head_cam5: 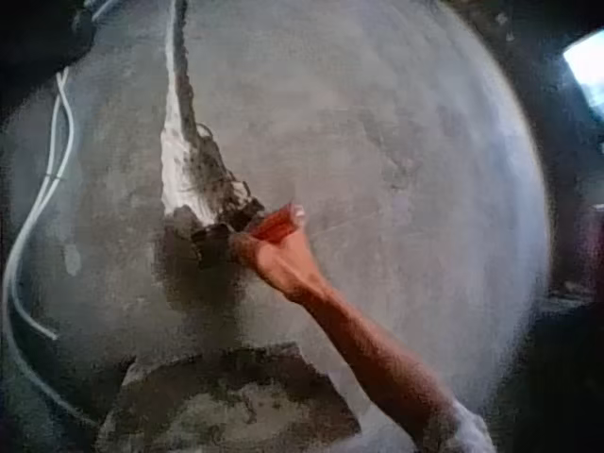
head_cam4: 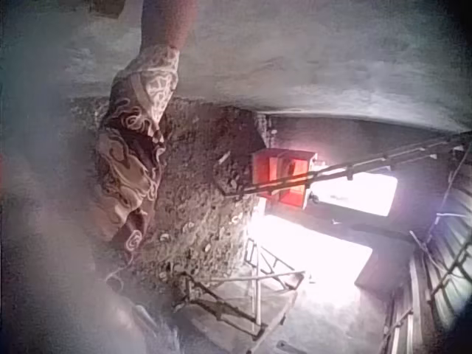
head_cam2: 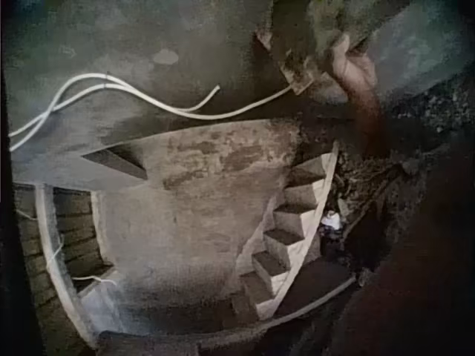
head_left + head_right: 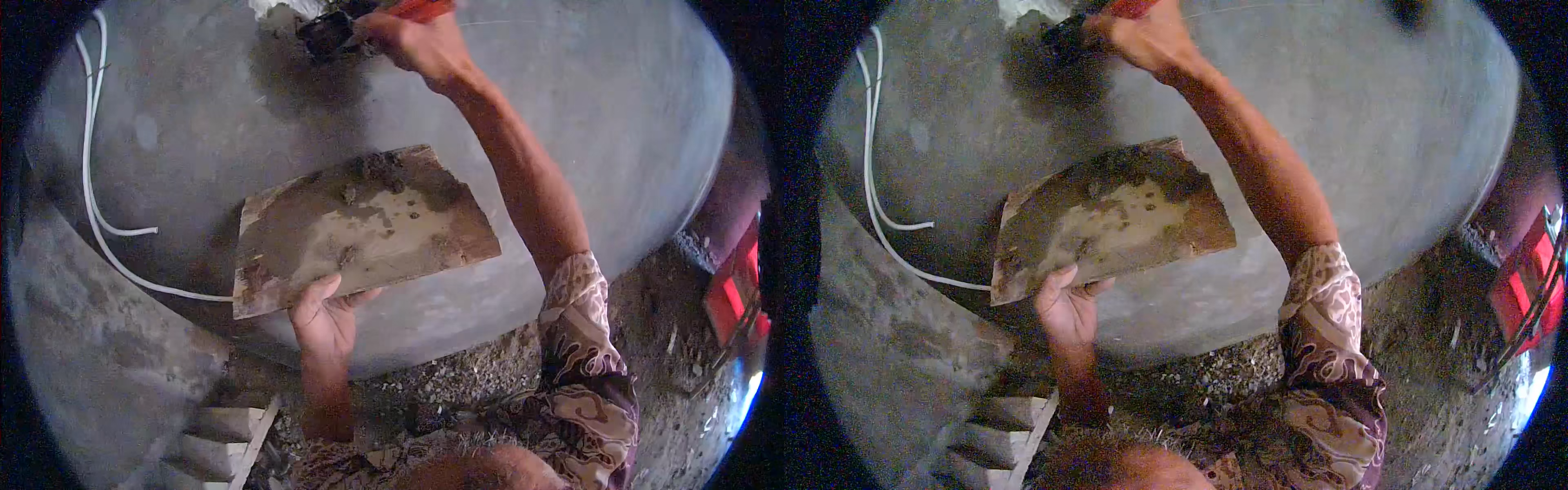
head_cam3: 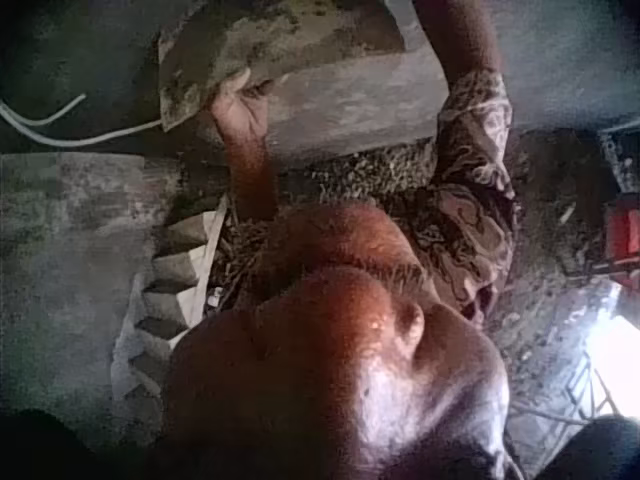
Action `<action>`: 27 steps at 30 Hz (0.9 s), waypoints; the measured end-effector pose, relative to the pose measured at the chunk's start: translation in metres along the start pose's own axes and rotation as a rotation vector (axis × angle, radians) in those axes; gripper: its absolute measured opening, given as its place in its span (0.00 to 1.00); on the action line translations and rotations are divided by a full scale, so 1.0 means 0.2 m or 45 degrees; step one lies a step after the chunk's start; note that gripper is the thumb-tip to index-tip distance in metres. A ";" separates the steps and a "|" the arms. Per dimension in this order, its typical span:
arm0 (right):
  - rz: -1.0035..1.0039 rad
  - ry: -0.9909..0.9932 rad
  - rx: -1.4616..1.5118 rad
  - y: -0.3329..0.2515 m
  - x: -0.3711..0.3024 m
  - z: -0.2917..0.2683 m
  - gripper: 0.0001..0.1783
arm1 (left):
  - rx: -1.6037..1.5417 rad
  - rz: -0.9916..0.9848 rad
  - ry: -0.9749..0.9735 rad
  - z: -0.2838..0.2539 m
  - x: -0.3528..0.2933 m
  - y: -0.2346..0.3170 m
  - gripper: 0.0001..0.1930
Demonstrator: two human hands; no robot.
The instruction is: The person applies mortar around a wall opening using a hand tool while holding a wooden board. Then, the person chips concrete around the opening using a hammer and screwdriver and adjusts an electrical box in the wall by hand.
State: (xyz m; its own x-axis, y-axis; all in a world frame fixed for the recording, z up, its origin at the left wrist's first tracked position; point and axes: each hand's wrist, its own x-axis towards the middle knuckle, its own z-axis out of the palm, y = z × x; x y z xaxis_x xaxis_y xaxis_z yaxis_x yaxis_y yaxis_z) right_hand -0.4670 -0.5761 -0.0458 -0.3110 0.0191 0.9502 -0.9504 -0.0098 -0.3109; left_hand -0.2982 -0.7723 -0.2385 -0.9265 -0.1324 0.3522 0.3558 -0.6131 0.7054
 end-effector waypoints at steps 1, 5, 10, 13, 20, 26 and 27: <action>0.001 -0.016 -0.007 -0.04 -0.03 -0.02 0.14 | -0.045 -0.027 -0.035 -0.01 0.01 -0.02 0.28; 0.310 0.048 0.286 -0.18 -0.03 -0.07 0.12 | -0.087 -0.050 -0.047 -0.04 0.00 -0.01 0.27; -0.151 0.091 -0.280 -0.19 -0.12 0.00 0.12 | -0.121 -0.088 -0.046 -0.13 0.08 -0.10 0.25; -0.301 -0.021 -0.691 -0.13 -0.15 0.05 0.11 | -0.143 -0.099 -0.072 -0.12 0.11 -0.11 0.22; 0.126 0.185 -0.321 -0.01 -0.19 0.06 0.14 | -0.209 -0.117 -0.081 -0.14 0.17 -0.20 0.19; 0.251 0.150 -0.443 0.03 -0.20 0.07 0.16 | -0.219 -0.172 -0.086 -0.09 0.20 -0.20 0.19; 0.259 0.185 -0.375 0.03 -0.19 0.07 0.16 | -0.220 -0.173 -0.089 -0.09 0.20 -0.19 0.19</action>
State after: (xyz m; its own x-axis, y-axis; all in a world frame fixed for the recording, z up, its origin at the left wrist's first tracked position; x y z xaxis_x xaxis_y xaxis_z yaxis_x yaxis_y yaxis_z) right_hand -0.4597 -0.5912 -0.0841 -0.4705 0.1879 0.8621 -0.8228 0.2596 -0.5056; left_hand -0.3516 -0.7678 -0.2619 -0.9515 0.0110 0.3076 0.1969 -0.7464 0.6357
